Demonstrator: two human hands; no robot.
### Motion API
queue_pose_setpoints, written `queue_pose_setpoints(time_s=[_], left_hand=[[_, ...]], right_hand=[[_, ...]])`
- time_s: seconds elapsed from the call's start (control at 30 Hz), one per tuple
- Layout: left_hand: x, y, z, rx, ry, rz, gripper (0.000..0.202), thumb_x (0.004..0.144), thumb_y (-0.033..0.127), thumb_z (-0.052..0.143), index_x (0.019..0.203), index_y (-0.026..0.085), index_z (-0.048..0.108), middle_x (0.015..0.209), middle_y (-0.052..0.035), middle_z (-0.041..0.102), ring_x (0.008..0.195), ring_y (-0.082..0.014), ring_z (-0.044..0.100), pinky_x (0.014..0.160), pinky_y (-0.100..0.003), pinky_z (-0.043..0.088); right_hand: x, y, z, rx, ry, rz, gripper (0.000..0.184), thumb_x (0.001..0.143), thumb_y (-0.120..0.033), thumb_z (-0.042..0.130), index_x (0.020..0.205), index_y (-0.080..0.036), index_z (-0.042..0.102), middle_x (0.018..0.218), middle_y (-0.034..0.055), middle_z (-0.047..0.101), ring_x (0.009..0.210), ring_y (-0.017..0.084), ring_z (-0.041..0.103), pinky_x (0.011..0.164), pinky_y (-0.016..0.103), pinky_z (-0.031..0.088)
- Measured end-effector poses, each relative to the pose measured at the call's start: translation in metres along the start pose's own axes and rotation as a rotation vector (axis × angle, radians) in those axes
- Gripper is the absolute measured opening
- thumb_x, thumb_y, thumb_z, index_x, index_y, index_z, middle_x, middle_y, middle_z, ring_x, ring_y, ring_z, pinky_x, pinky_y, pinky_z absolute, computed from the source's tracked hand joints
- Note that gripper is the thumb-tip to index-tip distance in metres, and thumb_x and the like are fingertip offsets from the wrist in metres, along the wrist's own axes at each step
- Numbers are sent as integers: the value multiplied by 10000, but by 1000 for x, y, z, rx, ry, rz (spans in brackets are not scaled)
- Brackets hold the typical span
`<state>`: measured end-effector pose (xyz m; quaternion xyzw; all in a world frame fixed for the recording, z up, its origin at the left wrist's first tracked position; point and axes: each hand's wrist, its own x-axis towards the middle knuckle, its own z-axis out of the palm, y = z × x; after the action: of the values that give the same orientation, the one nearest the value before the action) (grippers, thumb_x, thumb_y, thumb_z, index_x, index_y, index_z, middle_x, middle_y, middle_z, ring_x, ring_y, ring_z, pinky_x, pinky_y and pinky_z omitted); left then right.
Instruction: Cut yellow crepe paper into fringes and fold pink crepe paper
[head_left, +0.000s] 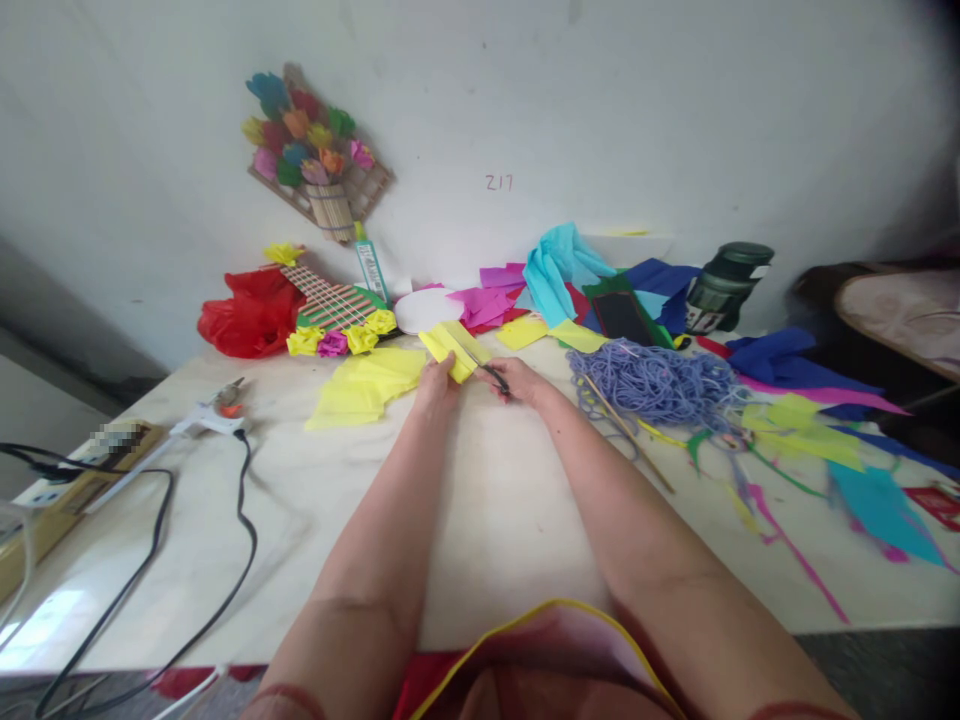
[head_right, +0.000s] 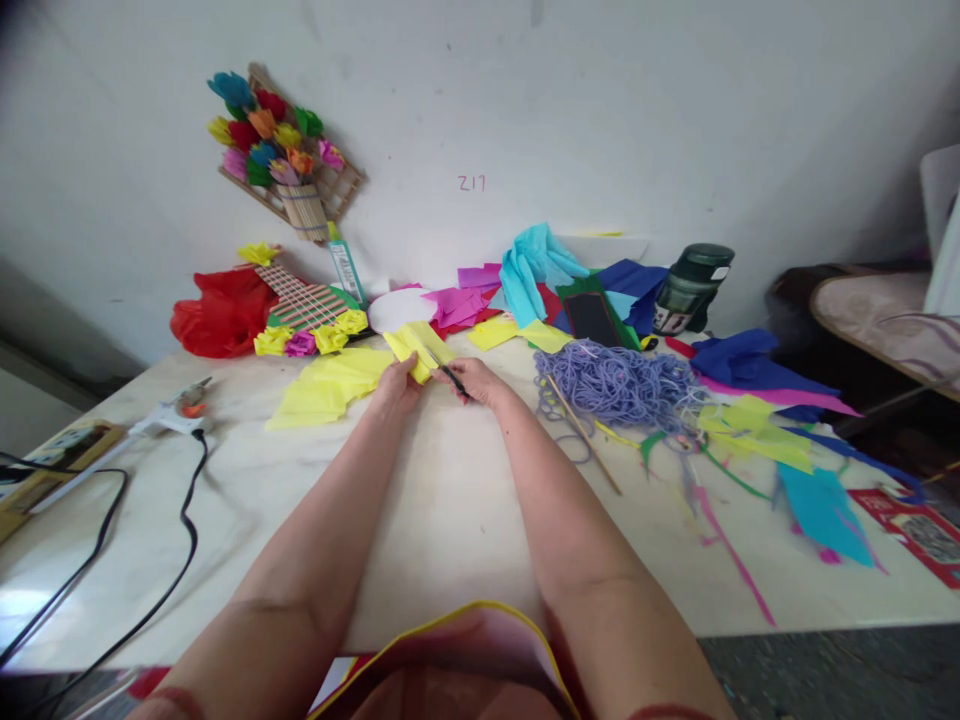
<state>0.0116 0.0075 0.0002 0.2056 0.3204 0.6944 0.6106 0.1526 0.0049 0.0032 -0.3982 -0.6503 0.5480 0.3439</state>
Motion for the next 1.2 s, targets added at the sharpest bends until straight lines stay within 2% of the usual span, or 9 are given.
queue_pose_setpoints(time_s=[0.43,0.67,0.93,1.1,1.2], left_hand=[[1,0,-1,4,9,0,236,781,56,477,987,106,580,848,-81,664,759,-150,631,770,-276,507],[4,1,-2,19,14,22,241,778,59,481,995,107,575,861,-85,660,797,-168,632,776,-295,506],[3,4,-3,0,43,49,194,764,43,486,926,96,580,779,-67,657,715,-150,627,768,-298,508],[1,5,-4,45,-19,33,199,776,53,465,935,91,579,712,-60,645,662,-152,624,752,-306,507],[-1,5,-3,69,-48,19,201,772,46,463,931,94,575,715,-59,645,637,-149,620,746,-310,506]], right_hand=[[4,3,3,14,28,-6,267,652,-365,674,716,-132,561,403,-86,425,318,40,359,310,171,307],[4,4,1,32,41,1,279,653,-350,678,785,-141,548,430,-65,519,309,58,416,313,180,348],[-3,-3,1,7,70,2,355,603,-359,717,782,-157,487,465,-49,573,289,57,430,292,171,340],[-4,-3,-3,-8,28,-32,349,641,-409,674,774,-159,469,465,-34,578,299,68,453,300,173,359],[-4,-4,-5,-17,20,-28,400,617,-425,685,799,-175,432,448,-51,567,290,75,452,295,171,356]])
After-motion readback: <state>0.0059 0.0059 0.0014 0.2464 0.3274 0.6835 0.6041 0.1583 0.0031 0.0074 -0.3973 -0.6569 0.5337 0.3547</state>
